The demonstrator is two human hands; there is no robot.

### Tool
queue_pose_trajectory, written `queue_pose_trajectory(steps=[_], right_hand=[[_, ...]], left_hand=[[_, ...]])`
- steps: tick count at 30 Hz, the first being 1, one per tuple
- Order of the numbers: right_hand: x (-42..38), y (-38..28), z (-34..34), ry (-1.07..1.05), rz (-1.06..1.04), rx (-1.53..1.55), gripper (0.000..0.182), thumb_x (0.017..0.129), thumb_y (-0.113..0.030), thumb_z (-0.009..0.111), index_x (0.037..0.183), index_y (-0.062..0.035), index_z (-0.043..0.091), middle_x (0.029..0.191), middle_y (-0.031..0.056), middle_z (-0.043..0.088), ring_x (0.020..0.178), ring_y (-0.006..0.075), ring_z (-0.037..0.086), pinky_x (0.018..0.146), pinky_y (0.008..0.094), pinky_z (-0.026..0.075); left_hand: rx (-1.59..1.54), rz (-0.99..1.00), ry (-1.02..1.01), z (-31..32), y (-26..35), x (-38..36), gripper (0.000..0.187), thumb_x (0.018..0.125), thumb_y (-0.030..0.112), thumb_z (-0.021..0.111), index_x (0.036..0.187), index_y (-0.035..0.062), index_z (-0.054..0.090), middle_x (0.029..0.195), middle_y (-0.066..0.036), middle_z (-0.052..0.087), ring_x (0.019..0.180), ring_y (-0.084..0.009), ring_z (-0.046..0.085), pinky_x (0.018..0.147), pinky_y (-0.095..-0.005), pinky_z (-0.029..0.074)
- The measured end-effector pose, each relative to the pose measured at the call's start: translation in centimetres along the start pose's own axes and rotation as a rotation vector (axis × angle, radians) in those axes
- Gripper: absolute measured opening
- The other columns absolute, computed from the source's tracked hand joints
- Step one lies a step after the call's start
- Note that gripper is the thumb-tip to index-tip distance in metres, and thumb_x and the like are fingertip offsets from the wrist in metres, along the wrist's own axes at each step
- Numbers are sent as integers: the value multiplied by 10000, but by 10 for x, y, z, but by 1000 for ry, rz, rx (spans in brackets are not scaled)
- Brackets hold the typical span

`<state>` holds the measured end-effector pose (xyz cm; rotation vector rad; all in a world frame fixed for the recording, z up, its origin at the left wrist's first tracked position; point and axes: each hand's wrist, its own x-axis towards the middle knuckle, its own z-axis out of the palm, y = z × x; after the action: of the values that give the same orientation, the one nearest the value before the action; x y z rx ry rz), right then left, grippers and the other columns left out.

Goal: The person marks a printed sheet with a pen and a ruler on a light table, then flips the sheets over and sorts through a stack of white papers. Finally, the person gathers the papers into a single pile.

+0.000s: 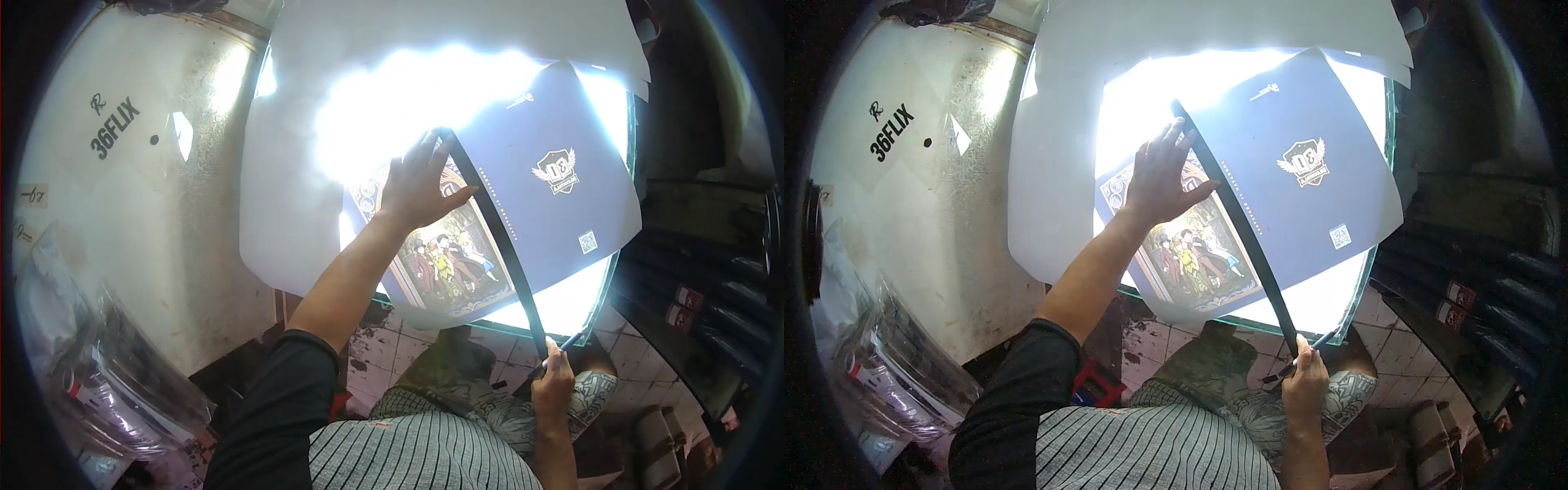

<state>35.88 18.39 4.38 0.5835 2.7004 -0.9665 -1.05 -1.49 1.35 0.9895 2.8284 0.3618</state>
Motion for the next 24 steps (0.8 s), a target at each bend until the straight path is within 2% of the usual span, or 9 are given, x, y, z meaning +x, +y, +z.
queue_pose_trajectory(steps=[8,15,16,17,19,21,24], right_hand=[[1,3,2,17,-34,-35,417,831,64,560,1245,13,550,1012,252,636,898,455,634,786,508,523],[0,2,1,24,-36,-41,486,813,66,577,1291,-12,541,1008,230,640,914,440,633,785,489,519],[0,1,0,38,-69,-52,487,806,69,576,1286,-6,542,973,219,635,880,423,635,762,492,519],[2,1,-1,56,-92,-68,487,799,71,575,1280,0,544,938,208,630,847,406,638,740,495,519],[1,0,-5,-20,-11,-129,563,792,38,624,1339,-55,529,894,171,616,834,370,641,720,470,523],[1,2,-4,22,-56,-133,600,788,39,634,1366,-84,531,871,148,606,820,349,639,715,464,522],[-1,5,-2,46,-88,-132,619,787,43,640,1381,-95,535,858,140,599,810,341,637,713,467,520]], left_hand=[[-16,8,6,-1,-1,2,869,849,644,627,1461,78,380,1518,-238,334,1409,-412,312,1132,-564,240],[-75,-21,8,-5,2,5,878,788,560,745,1445,82,414,1500,-232,368,1394,-409,338,1122,-550,280],[-75,-32,-13,-4,3,4,878,775,539,767,1440,77,425,1495,-231,380,1388,-412,349,1119,-548,290],[-69,-10,48,7,-1,3,890,759,537,781,1435,70,438,1495,-231,389,1385,-424,356,1119,-552,295],[-102,-67,-59,-7,8,9,959,726,572,798,1449,67,422,1511,-236,372,1404,-426,332,1133,-551,274],[-166,-69,-54,-3,11,6,1035,697,617,805,1460,49,397,1532,-236,343,1423,-420,306,1150,-545,251],[-90,-146,-177,-8,15,6,1144,697,688,773,1481,-3,307,1544,-228,302,1445,-411,248,1179,-544,182]])
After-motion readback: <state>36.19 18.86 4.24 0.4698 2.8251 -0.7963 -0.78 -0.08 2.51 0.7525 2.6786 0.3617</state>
